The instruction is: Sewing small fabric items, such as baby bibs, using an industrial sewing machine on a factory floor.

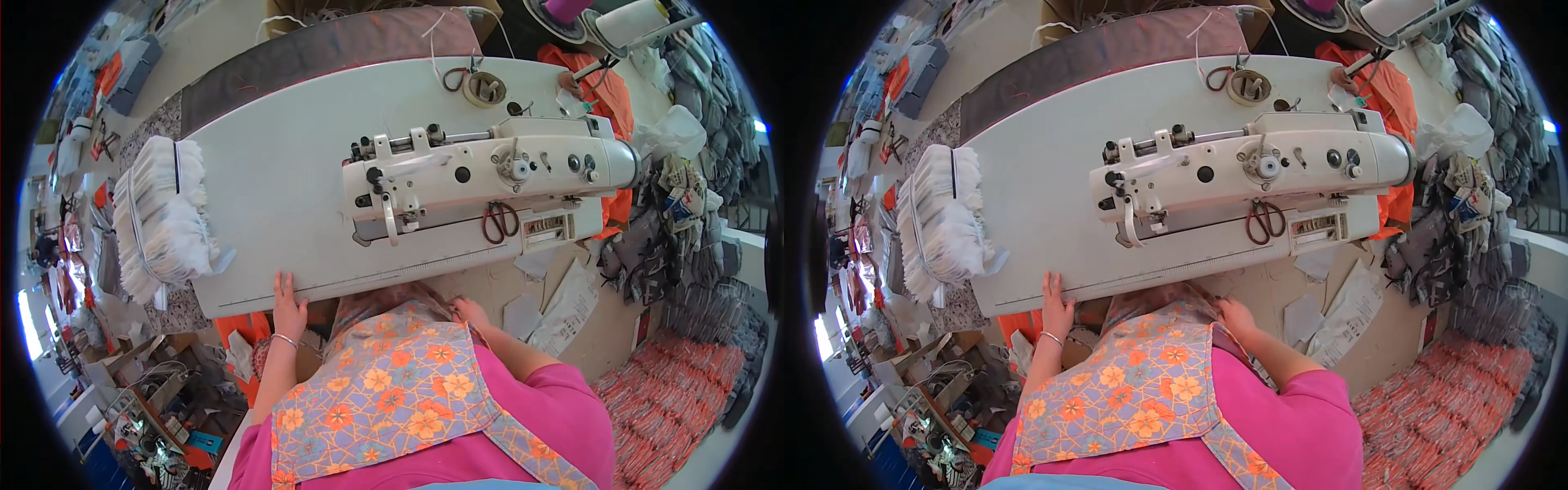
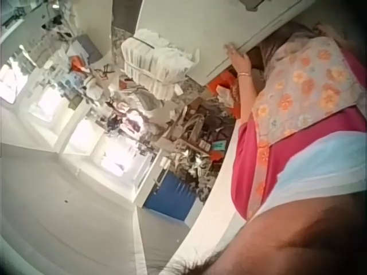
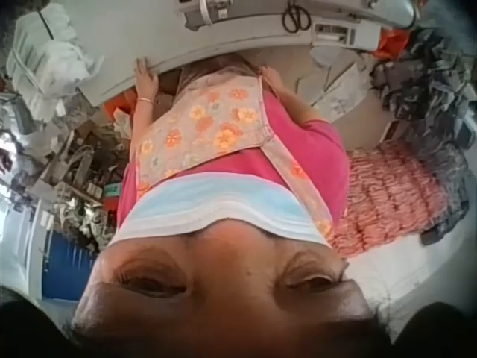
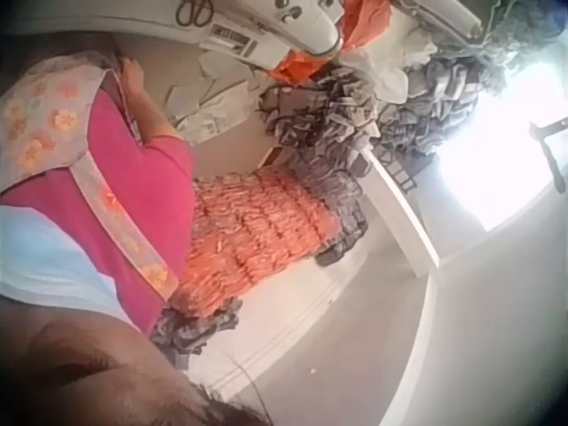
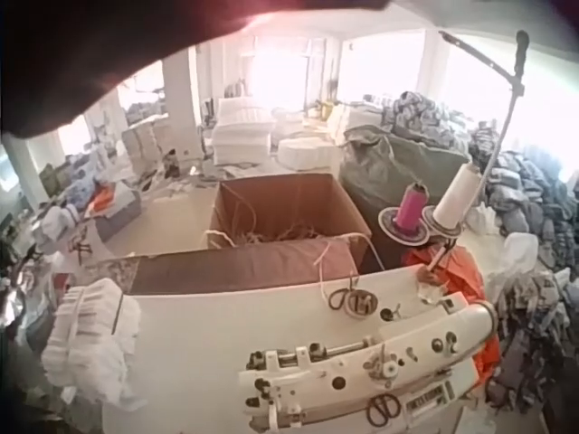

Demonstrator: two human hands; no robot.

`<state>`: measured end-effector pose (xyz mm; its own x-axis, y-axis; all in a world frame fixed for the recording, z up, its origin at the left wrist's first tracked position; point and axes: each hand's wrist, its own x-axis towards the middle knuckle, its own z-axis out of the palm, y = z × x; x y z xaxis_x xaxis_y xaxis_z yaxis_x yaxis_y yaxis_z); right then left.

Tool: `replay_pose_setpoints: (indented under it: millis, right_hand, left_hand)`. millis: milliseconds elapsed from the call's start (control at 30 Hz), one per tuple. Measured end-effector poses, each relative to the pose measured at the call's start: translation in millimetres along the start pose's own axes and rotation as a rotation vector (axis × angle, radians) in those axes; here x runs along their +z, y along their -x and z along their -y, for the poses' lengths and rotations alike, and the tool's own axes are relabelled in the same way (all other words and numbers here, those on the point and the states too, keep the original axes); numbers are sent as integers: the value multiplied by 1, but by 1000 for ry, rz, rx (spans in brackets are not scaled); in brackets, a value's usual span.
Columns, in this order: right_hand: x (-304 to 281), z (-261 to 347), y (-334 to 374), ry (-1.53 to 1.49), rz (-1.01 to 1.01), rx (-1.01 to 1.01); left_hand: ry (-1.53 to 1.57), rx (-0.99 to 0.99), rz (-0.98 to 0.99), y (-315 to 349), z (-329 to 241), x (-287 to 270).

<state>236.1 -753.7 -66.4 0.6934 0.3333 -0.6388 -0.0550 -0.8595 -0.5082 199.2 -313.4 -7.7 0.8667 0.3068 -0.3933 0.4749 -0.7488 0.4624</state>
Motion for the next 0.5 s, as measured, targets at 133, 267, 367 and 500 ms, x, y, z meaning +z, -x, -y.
replay_pose_setpoints:
  millis: [133, 267, 367, 500]
  right_hand:
    - [20, -21, -4, -40, 49, 90]
    - [42, -55, 3, -88, -3, 350]
    - [74, -104, 14, -172, 12, 472]
    - [143, -170, 20, 431, 307, 290]
  left_hand:
    - [93, -77, 64, -2, 4, -5]
    - [77, 8, 18, -4, 13, -3]
    - [85, -9, 30, -3, 19, -2]
    - [-124, 194, -27, -5, 23, -9]
